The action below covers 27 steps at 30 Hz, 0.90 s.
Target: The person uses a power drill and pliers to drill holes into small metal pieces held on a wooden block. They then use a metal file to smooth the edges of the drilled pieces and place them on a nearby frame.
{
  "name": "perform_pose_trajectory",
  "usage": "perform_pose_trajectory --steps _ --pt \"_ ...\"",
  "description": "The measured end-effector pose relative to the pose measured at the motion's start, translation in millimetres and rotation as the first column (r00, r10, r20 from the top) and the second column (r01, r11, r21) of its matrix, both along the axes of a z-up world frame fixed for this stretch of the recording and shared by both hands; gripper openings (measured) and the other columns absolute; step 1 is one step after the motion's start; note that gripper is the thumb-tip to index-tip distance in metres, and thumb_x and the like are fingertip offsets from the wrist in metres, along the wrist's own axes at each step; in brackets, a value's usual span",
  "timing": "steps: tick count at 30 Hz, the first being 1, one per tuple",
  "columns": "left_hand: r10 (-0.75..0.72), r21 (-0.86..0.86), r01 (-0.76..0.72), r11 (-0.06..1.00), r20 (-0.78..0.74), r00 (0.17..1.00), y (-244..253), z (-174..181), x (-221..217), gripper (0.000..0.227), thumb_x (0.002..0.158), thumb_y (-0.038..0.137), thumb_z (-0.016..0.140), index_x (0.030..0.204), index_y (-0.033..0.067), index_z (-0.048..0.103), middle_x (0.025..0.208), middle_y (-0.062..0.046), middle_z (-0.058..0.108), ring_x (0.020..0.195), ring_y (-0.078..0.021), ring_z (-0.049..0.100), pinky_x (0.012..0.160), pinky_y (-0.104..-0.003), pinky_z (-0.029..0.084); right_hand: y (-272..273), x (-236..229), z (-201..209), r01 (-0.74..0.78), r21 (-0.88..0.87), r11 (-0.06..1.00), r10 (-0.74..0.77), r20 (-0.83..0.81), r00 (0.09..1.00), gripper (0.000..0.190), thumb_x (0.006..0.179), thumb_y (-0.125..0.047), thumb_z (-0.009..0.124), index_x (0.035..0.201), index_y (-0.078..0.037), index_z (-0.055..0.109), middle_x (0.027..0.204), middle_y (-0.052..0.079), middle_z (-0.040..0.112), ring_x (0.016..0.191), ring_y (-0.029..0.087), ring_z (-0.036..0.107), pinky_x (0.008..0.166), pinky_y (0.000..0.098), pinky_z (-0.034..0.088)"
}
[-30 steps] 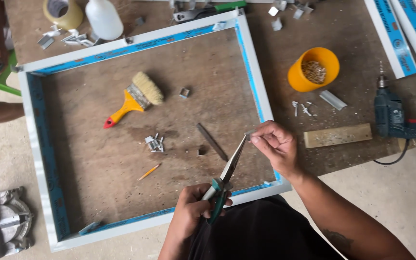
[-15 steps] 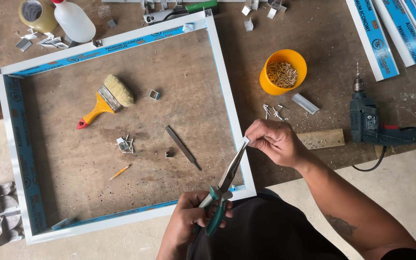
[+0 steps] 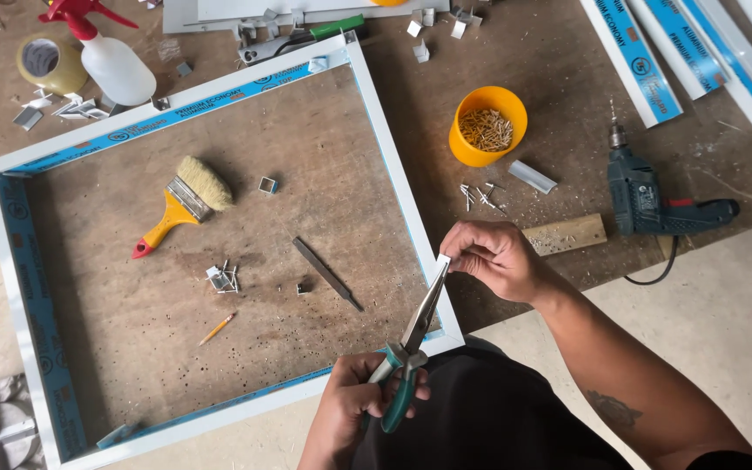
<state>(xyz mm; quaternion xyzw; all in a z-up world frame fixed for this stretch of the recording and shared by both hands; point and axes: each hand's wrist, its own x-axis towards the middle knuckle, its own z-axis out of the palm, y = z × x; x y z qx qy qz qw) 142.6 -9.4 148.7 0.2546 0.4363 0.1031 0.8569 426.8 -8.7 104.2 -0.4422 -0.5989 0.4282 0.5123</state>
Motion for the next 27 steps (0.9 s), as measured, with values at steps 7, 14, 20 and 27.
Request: perform_pose_trajectory --steps 7,14,20,27 --pt "-0.006 -0.033 0.007 0.999 0.041 0.999 -1 -11 -30 0.070 0.036 0.001 0.044 0.095 -0.0255 0.071 0.091 -0.034 0.077 0.079 -0.0399 0.076 0.058 -0.035 0.060 -9 -27 8 0.027 0.043 0.999 -0.026 -0.013 1.000 0.006 0.096 0.000 0.065 0.091 -0.002 0.062 0.087 0.011 0.068 0.079 0.018 0.067 0.072 0.0238 0.059" --pt "-0.156 0.067 0.157 0.985 -0.021 0.987 5 -9 -51 0.054 0.047 0.002 0.047 0.090 -0.0174 0.076 0.074 -0.028 0.075 0.057 -0.0296 0.069 0.048 -0.027 0.049 -18 -50 21 0.057 0.004 0.998 -0.057 0.036 0.998 0.002 0.096 -0.002 0.064 0.094 -0.002 0.064 0.089 0.011 0.068 0.079 0.018 0.070 0.072 0.0231 0.062" --pt "-0.230 0.183 0.249 0.951 -0.121 0.966 3 -28 -45 0.035 0.057 0.002 0.055 0.081 -0.0113 0.078 0.065 -0.022 0.076 0.056 -0.0239 0.070 0.047 -0.025 0.044 -35 32 0 0.483 -0.301 0.823 -0.336 0.428 0.839 0.046 0.093 -0.010 0.071 0.137 -0.006 0.056 0.124 0.011 0.067 0.103 0.021 0.069 0.091 0.0332 0.058" --pt "0.010 0.030 -0.009 1.000 -0.020 1.000 -39 -52 -7 0.025 0.052 -0.003 0.049 0.076 -0.0062 0.047 0.071 -0.034 0.070 0.055 -0.0384 0.065 0.051 -0.042 0.049 -61 209 -58 0.852 -0.503 0.146 0.150 0.862 0.483 0.097 0.094 -0.021 0.074 0.164 -0.030 0.008 0.165 0.016 0.004 0.152 0.045 0.010 0.121 0.0639 0.024"
